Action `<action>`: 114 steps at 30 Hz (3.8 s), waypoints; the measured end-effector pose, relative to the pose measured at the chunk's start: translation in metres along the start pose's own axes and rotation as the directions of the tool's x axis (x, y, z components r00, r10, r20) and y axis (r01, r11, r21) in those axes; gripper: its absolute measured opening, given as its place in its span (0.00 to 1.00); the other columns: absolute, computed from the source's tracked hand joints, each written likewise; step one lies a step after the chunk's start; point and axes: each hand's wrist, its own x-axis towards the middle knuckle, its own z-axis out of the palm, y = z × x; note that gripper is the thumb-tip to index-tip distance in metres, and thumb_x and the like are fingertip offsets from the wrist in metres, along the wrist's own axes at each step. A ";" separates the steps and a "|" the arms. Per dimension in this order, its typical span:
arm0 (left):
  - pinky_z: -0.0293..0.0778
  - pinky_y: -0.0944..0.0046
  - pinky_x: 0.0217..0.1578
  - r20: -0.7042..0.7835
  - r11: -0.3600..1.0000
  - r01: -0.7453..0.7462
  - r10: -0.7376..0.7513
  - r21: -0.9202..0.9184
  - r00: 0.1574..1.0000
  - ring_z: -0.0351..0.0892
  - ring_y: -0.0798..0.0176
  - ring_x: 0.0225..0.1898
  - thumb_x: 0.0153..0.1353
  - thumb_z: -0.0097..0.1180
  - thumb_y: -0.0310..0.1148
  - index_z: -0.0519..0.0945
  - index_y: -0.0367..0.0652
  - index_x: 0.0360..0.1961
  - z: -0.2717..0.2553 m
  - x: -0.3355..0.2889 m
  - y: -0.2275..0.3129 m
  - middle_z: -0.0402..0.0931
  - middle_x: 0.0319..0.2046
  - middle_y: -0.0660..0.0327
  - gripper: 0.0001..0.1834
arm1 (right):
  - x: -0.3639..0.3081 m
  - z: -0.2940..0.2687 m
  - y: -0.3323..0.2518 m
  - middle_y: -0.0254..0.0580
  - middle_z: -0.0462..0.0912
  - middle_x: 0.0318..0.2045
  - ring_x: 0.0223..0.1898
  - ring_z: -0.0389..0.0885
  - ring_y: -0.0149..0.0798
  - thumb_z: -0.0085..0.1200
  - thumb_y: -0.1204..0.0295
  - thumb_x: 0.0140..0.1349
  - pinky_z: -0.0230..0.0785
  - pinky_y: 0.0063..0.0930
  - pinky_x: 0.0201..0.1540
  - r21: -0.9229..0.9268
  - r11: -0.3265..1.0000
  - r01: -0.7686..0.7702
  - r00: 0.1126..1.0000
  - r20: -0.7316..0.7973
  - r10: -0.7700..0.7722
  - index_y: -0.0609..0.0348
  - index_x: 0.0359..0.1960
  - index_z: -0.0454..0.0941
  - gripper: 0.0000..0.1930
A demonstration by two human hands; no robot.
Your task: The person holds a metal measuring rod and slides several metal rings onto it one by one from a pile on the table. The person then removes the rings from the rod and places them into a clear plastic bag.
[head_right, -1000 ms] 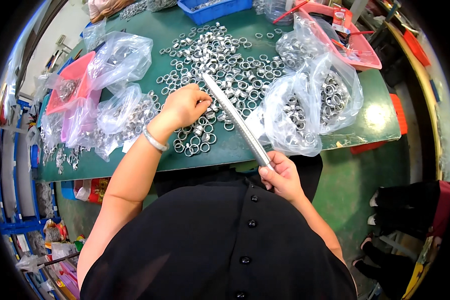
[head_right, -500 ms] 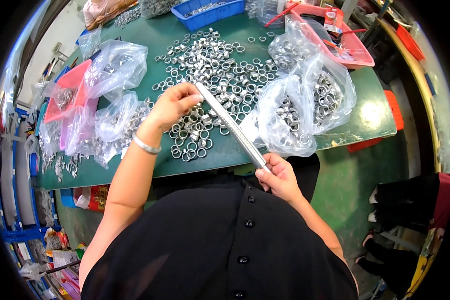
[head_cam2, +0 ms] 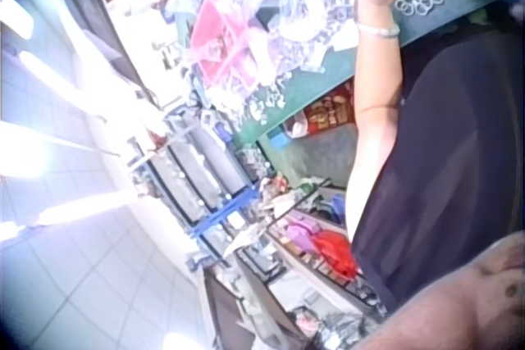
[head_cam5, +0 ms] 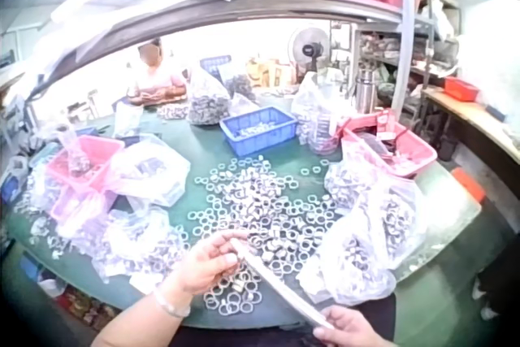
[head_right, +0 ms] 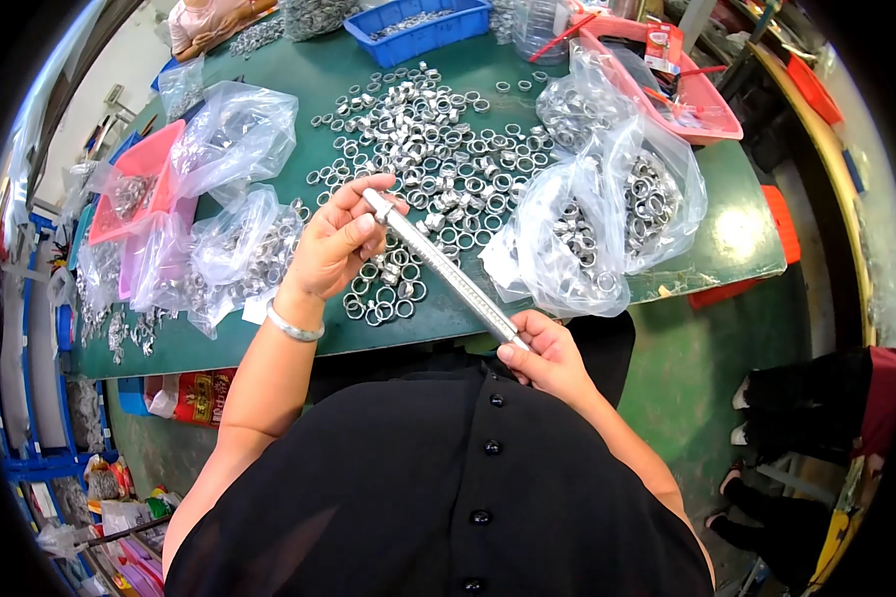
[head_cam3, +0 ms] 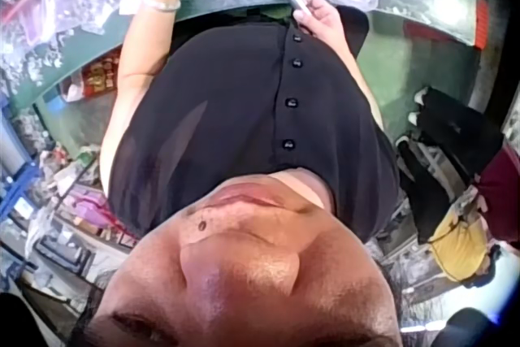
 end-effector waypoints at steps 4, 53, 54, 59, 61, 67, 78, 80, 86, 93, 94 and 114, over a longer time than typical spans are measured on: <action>0.63 0.79 0.26 -0.037 0.994 0.022 -0.018 0.108 0.999 0.67 0.76 0.28 0.52 0.52 0.25 0.62 0.39 0.53 0.010 -0.005 -0.007 0.73 0.36 0.57 0.25 | 0.001 0.003 -0.003 0.26 0.68 0.18 0.15 0.61 0.17 0.52 0.74 0.52 0.51 0.10 0.16 -0.051 0.999 -0.013 1.000 0.004 0.013 0.61 0.35 0.67 0.10; 0.70 0.63 0.31 -0.309 -0.067 0.305 -0.061 0.950 0.949 0.76 0.60 0.29 0.43 0.56 0.36 0.79 0.46 0.26 -0.002 0.065 -0.007 0.76 0.25 0.60 0.08 | -0.001 -0.012 0.008 0.30 0.68 0.20 0.15 0.62 0.19 0.52 0.76 0.52 0.55 0.11 0.16 0.090 0.991 0.103 0.994 -0.047 -0.099 0.65 0.36 0.66 0.11; 0.70 0.64 0.31 -0.316 -0.066 0.312 -0.056 0.948 0.947 0.76 0.60 0.29 0.43 0.55 0.35 0.79 0.46 0.26 -0.004 0.065 -0.007 0.77 0.24 0.60 0.08 | -0.001 -0.012 0.007 0.30 0.68 0.20 0.15 0.62 0.19 0.52 0.76 0.52 0.55 0.11 0.16 0.088 0.991 0.100 0.994 -0.045 -0.097 0.65 0.36 0.66 0.11; 0.69 0.67 0.28 -0.182 0.146 0.208 -0.172 0.967 0.968 0.75 0.63 0.25 0.43 0.53 0.31 0.79 0.44 0.26 -0.019 0.056 0.002 0.76 0.22 0.60 0.07 | -0.001 -0.013 0.008 0.30 0.68 0.19 0.15 0.62 0.19 0.52 0.76 0.52 0.55 0.11 0.16 0.082 0.992 0.097 0.994 -0.054 -0.093 0.65 0.36 0.66 0.11; 0.69 0.68 0.27 -0.151 0.292 0.177 -0.110 0.940 0.982 0.75 0.65 0.24 0.43 0.53 0.31 0.79 0.43 0.26 -0.027 0.057 0.007 0.76 0.21 0.60 0.08 | -0.001 -0.012 0.007 0.30 0.68 0.19 0.14 0.62 0.20 0.52 0.75 0.52 0.55 0.11 0.16 0.074 0.992 0.102 0.993 -0.070 -0.097 0.65 0.36 0.66 0.11; 0.66 0.68 0.24 -0.231 -0.045 0.232 0.035 0.972 0.972 0.70 0.67 0.20 0.44 0.56 0.35 0.78 0.46 0.29 -0.028 0.068 0.002 0.72 0.17 0.64 0.09 | 0.002 -0.011 0.007 0.30 0.68 0.18 0.14 0.61 0.20 0.52 0.75 0.53 0.54 0.11 0.16 0.066 0.991 0.112 0.991 -0.085 -0.107 0.65 0.36 0.66 0.11; 0.56 0.79 0.19 -0.178 0.902 0.238 -0.184 0.360 0.967 0.59 0.78 0.18 0.53 0.53 0.30 0.74 0.39 0.31 -0.031 0.063 0.014 0.71 0.23 0.67 0.07 | 0.000 -0.008 0.005 0.30 0.67 0.18 0.14 0.61 0.20 0.51 0.76 0.53 0.54 0.11 0.16 0.056 0.994 0.093 0.991 -0.097 -0.087 0.65 0.35 0.66 0.10; 0.55 0.79 0.18 -0.071 0.973 0.188 -0.180 0.134 0.981 0.58 0.78 0.18 0.54 0.51 0.29 0.72 0.40 0.32 -0.027 0.054 0.013 0.71 0.24 0.67 0.06 | 0.000 -0.007 0.004 0.30 0.67 0.18 0.14 0.61 0.20 0.51 0.76 0.53 0.54 0.11 0.16 0.047 0.995 0.087 0.992 -0.101 -0.082 0.65 0.35 0.66 0.10; 0.56 0.79 0.19 -0.017 0.992 -0.003 0.005 0.128 1.000 0.60 0.78 0.19 0.55 0.51 0.28 0.71 0.41 0.31 -0.017 0.038 0.004 0.70 0.23 0.69 0.04 | 0.002 -0.006 0.005 0.30 0.68 0.18 0.14 0.61 0.19 0.50 0.76 0.53 0.54 0.11 0.16 0.051 0.995 0.084 0.995 -0.063 -0.081 0.64 0.36 0.66 0.10; 0.57 0.79 0.20 -0.089 0.990 -0.015 0.027 0.143 0.996 0.62 0.78 0.21 0.53 0.52 0.26 0.69 0.41 0.35 -0.011 0.031 -0.002 0.71 0.25 0.65 0.08 | -0.001 -0.004 0.003 0.30 0.68 0.19 0.14 0.61 0.19 0.51 0.76 0.53 0.54 0.11 0.16 0.045 0.996 0.080 0.995 -0.067 -0.077 0.63 0.36 0.66 0.10; 0.58 0.79 0.21 -0.088 0.987 -0.023 0.037 0.158 0.995 0.63 0.77 0.21 0.54 0.51 0.25 0.67 0.42 0.37 -0.010 0.031 -0.002 0.72 0.28 0.63 0.10 | -0.001 -0.004 0.002 0.29 0.68 0.19 0.14 0.61 0.19 0.51 0.76 0.53 0.54 0.11 0.16 0.042 0.996 0.079 0.995 -0.060 -0.076 0.63 0.36 0.66 0.10; 0.69 0.68 0.43 0.111 0.934 0.200 -0.242 0.296 0.964 0.74 0.64 0.38 0.40 0.60 0.20 0.70 0.37 0.40 0.021 0.015 0.009 0.75 0.33 0.57 0.22 | 0.001 0.005 -0.002 0.26 0.67 0.20 0.16 0.61 0.16 0.51 0.76 0.53 0.53 0.10 0.18 -0.032 0.995 0.095 0.995 -0.017 -0.095 0.62 0.35 0.66 0.09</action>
